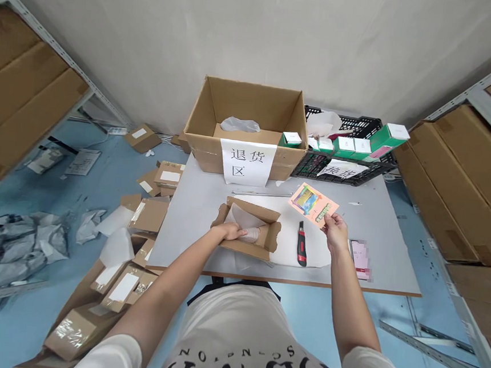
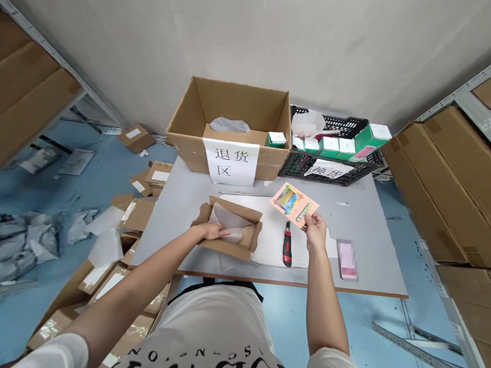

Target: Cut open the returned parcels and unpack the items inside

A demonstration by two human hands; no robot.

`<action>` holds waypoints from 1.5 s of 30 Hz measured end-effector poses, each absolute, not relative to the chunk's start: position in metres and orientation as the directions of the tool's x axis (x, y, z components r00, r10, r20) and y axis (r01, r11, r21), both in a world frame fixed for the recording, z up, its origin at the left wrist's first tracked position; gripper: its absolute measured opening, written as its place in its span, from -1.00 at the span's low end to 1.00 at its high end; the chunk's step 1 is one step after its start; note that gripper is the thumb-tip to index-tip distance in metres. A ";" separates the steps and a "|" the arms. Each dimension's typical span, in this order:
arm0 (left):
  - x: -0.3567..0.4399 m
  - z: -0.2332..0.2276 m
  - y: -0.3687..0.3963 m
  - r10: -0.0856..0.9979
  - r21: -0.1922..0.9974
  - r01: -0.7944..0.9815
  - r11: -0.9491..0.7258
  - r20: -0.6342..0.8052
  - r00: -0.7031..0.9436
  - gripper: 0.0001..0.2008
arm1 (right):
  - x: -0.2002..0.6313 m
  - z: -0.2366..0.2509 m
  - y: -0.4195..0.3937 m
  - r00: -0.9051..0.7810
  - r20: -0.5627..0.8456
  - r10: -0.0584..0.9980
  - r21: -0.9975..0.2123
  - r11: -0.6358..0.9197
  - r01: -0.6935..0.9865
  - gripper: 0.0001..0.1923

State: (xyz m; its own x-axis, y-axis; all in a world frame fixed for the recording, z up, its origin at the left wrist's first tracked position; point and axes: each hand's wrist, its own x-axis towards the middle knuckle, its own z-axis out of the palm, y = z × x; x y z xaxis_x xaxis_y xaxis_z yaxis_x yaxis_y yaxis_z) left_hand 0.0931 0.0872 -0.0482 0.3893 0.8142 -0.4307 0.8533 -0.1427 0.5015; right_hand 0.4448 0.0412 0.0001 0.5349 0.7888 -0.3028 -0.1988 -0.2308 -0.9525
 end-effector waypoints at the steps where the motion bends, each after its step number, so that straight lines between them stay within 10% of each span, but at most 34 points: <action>1: 0.094 -0.046 0.090 0.746 0.481 0.855 -0.195 -0.494 0.447 -0.47 | 0.445 0.000 0.042 0.537 -0.303 0.787 -0.952 -0.230 -0.199 -0.61; 6: 0.100 -0.025 0.093 0.665 0.446 0.825 -0.348 -0.503 0.552 -0.55 | 0.449 -0.003 0.044 0.555 -0.282 0.782 -0.959 -0.213 -0.188 -0.59; 11: 0.087 -0.002 0.075 0.747 0.506 0.713 -0.485 -0.185 0.639 -0.55 | 0.464 0.003 0.060 0.570 -0.258 0.780 -0.964 -0.170 -0.205 -0.59; 18: 0.055 -0.012 0.040 0.960 0.385 0.879 -0.280 0.118 0.254 -0.56 | 0.512 0.042 0.130 0.689 -0.147 0.709 -0.963 0.058 -0.264 -0.75; 33: 0.064 -0.053 0.009 0.988 0.720 0.689 0.085 0.030 -0.154 -0.33 | 0.507 0.070 0.300 0.753 -0.220 0.620 -0.869 0.226 -0.440 -0.76; 45: 0.064 -0.059 0.005 0.981 0.723 0.674 0.150 -0.022 -0.194 -0.33 | 0.474 0.012 0.336 0.705 -0.314 0.636 -0.919 -0.017 -0.394 -0.74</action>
